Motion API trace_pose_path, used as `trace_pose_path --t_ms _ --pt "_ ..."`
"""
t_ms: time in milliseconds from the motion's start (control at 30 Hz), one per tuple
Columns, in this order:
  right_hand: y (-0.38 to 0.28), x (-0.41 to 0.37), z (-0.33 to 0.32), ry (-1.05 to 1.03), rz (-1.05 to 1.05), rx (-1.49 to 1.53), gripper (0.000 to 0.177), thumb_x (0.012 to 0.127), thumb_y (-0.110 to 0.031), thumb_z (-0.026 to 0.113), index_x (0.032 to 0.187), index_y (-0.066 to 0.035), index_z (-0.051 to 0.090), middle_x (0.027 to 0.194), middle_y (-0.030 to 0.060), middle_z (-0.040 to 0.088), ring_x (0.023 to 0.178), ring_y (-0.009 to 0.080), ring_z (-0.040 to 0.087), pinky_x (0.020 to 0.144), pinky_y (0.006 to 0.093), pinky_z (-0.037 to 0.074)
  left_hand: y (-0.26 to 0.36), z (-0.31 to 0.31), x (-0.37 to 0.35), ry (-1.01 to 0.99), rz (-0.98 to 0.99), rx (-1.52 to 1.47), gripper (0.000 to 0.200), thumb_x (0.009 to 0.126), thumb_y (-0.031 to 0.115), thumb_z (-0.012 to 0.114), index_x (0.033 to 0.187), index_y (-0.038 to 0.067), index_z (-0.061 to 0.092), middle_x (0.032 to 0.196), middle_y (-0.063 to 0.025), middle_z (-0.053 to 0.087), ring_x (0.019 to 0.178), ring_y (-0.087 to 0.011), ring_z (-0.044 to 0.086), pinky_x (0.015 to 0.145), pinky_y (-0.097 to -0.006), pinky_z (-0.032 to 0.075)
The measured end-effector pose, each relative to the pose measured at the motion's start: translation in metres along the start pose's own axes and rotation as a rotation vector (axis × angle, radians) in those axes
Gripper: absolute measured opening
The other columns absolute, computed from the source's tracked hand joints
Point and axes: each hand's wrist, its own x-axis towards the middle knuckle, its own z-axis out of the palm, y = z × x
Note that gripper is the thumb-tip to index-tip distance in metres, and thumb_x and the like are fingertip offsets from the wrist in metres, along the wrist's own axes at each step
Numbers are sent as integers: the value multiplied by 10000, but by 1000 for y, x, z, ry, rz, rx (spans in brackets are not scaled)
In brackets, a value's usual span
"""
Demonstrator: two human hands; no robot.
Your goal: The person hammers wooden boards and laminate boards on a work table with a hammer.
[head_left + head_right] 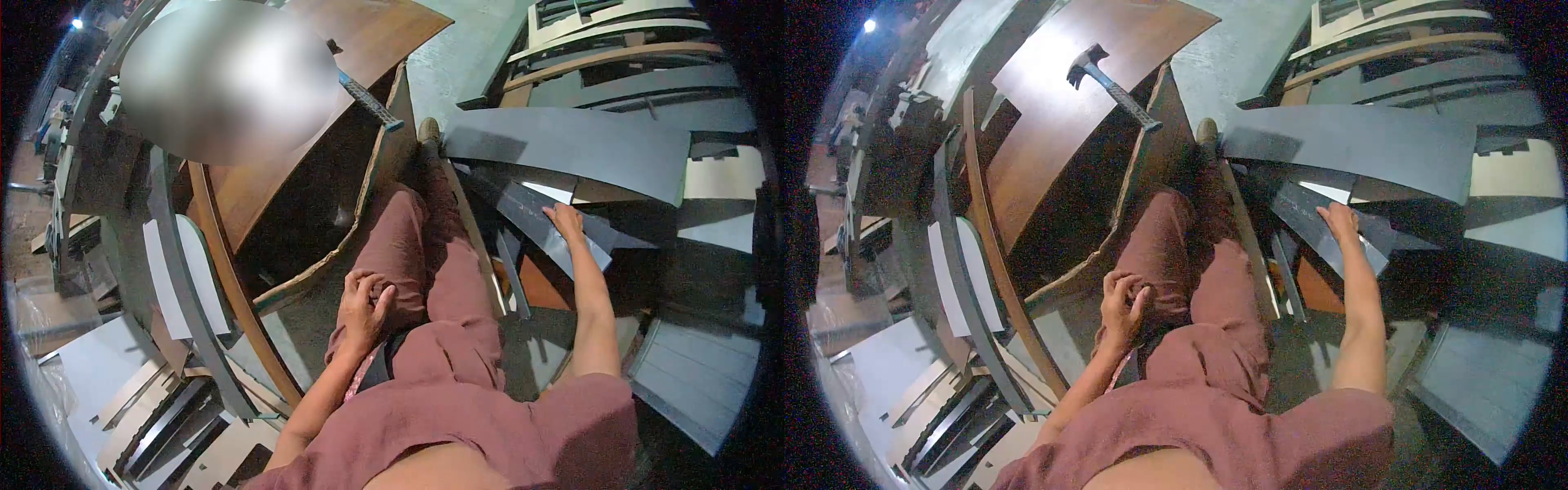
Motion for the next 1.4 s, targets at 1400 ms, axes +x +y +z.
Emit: trace_pose_path --t_ms 1400 --pt "-273 -88 63 -12 -553 806 442 948 -352 394 686 4 389 571 104 366 539 191 390 528 350 340 -143 -234 -55 766 -260 502 419 760 158 595 1149 39 494 1064 -206 474 1021 -368 458 911 -432 374"
